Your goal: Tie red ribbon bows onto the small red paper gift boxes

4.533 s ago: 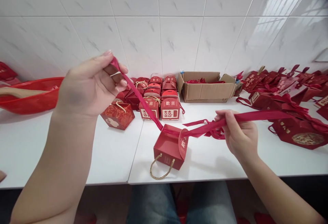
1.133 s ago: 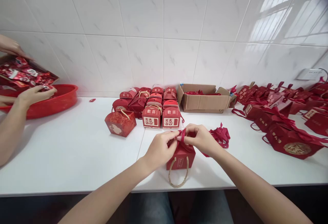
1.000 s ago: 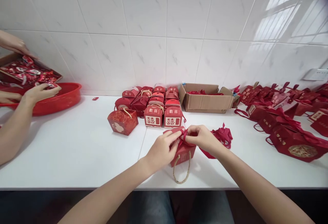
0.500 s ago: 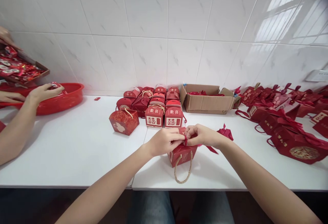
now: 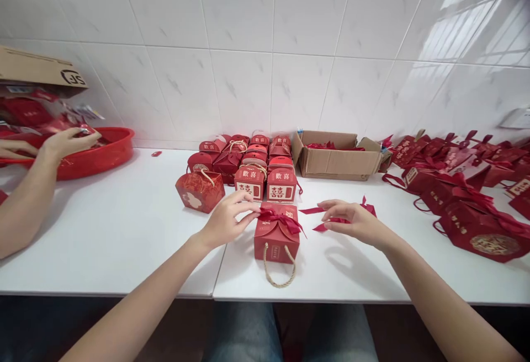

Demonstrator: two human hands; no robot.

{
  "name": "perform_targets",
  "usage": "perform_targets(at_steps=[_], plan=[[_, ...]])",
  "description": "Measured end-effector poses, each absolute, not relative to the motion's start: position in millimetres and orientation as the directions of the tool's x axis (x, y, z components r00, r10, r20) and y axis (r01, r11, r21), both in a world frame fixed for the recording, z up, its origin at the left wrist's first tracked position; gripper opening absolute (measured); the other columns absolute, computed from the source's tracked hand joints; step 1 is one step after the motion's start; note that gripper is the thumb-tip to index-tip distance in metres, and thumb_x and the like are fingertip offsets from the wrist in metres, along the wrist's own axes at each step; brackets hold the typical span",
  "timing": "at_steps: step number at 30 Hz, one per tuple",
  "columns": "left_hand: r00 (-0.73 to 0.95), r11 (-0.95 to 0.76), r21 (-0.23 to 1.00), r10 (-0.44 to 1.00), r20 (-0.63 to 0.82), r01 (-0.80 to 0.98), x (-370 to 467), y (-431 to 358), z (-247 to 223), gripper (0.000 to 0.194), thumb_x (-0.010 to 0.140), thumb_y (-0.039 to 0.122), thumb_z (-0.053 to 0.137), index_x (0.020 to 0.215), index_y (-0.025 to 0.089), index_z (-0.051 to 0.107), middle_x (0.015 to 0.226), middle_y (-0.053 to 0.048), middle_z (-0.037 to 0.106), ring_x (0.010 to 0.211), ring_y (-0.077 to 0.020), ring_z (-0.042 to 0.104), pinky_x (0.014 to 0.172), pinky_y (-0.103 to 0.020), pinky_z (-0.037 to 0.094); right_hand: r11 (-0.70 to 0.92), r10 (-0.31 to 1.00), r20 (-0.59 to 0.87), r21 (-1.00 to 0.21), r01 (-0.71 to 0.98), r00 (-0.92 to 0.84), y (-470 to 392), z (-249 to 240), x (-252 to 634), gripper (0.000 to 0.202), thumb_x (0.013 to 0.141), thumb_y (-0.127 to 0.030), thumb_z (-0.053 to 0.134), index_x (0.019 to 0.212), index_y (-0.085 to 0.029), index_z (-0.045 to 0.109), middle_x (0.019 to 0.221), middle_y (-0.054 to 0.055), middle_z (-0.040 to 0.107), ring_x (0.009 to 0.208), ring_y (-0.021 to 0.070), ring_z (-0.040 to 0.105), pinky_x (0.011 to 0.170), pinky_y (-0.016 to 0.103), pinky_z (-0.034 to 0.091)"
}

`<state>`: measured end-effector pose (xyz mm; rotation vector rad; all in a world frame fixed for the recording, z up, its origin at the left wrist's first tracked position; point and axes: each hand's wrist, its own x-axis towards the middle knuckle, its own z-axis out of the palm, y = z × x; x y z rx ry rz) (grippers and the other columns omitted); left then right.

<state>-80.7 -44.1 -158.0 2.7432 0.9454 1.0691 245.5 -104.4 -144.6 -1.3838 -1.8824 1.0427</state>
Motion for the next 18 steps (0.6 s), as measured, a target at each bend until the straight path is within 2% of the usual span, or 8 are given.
perform_targets(at_steps=[1,3,5,6,9,12,16,18], plan=[[0.545,-0.793,0.331,0.597,0.589,0.511,-79.9,-48.1,-160.0,0.017,0.089,0.023,0.052,0.099,0.021,0.066,0.101,-0.007,0.060,0.096,-0.0179,0.059,0.085,-0.032,0.050,0.184,0.937,0.013,-0.868,0.461,-0.350,-104.7,-148.1,245.0,0.038,0.077,-0.039,0.068,0.112,-0.027,0.065,0.143,0.008,0.041,0.122,0.0266,0.051,0.097,0.042,0.046],[0.426,-0.699,0.515,0.713,0.557,0.497,-75.8,-59.9,-167.0,0.032,0.088,0.024,0.054,0.120,0.025,0.053,0.120,-0.008,0.056,0.113,-0.0198,0.055,0.095,-0.035,0.048,0.245,0.890,0.044,-0.886,0.394,-0.454,-104.6,-157.6,235.8,0.084,0.070,-0.039,0.075,0.143,-0.034,0.033,0.154,0.008,0.024,0.134,0.0271,0.038,0.104,0.044,0.041],[0.260,-0.562,0.677,0.825,0.502,0.476,-68.9,-74.8,-179.0,0.048,0.088,0.026,0.055,0.132,0.027,0.038,0.131,-0.009,0.050,0.122,-0.0222,0.050,0.096,-0.039,0.048,0.303,0.860,0.083,-0.876,0.374,-0.503,-103.5,-169.5,215.8,0.119,0.060,-0.039,0.082,0.150,-0.035,0.004,0.158,0.009,0.008,0.143,0.0276,0.019,0.113,0.048,0.029],[0.196,-0.501,0.743,0.863,0.465,0.443,-64.8,-82.6,-186.4,0.049,0.088,0.028,0.055,0.133,0.027,0.035,0.130,-0.010,0.051,0.122,-0.0230,0.051,0.094,-0.040,0.050,0.325,0.863,0.111,-0.869,0.373,-0.493,-102.9,-175.4,203.3,0.126,0.057,-0.040,0.084,0.150,-0.033,0.000,0.158,0.010,0.004,0.145,0.0280,0.013,0.115,0.049,0.022],[0.204,-0.398,0.857,0.915,0.347,0.326,-54.9,-103.5,-210.0,0.039,0.092,0.032,0.048,0.130,0.028,0.038,0.131,-0.009,0.052,0.122,-0.0229,0.053,0.095,-0.039,0.051,0.346,0.905,0.209,-0.867,0.358,-0.370,-106.2,-188.4,171.2,0.113,0.060,-0.040,0.082,0.149,-0.030,0.014,0.155,0.011,0.015,0.143,0.0279,0.019,0.116,0.046,0.023],[0.127,-0.372,0.858,0.928,0.350,0.355,-56.3,-116.2,-229.0,0.048,0.090,0.036,0.052,0.134,0.032,0.032,0.138,-0.008,0.046,0.127,-0.0242,0.048,0.100,-0.041,0.048,0.298,0.939,0.202,-0.880,0.370,-0.279,-125.9,-192.7,173.3,0.105,0.059,-0.039,0.083,0.145,-0.032,0.024,0.152,0.010,0.026,0.139,0.0292,0.030,0.113,0.046,0.030],[0.057,-0.326,0.784,0.935,0.350,0.529,-68.9,-117.0,-246.6,0.040,0.086,0.041,0.056,0.123,0.031,0.045,0.129,-0.007,0.053,0.114,-0.0279,0.057,0.096,-0.047,0.051,0.075,0.990,0.029,-0.940,0.332,-0.141,-175.3,-195.1,241.9,0.106,0.062,-0.035,0.081,0.146,-0.038,0.016,0.148,0.009,0.036,0.130,0.0325,0.044,0.107,0.046,0.040],[0.136,-0.370,0.733,0.923,0.361,0.570,-71.3,-113.3,-252.5,0.031,0.086,0.042,0.054,0.115,0.030,0.053,0.122,-0.006,0.056,0.112,-0.0283,0.058,0.095,-0.047,0.051,-0.050,0.990,-0.003,-0.941,0.335,0.139,-198.7,-199.5,291.3,0.106,0.064,-0.037,0.077,0.147,-0.039,0.012,0.147,0.010,0.039,0.124,0.0353,0.051,0.102,0.048,0.045]])
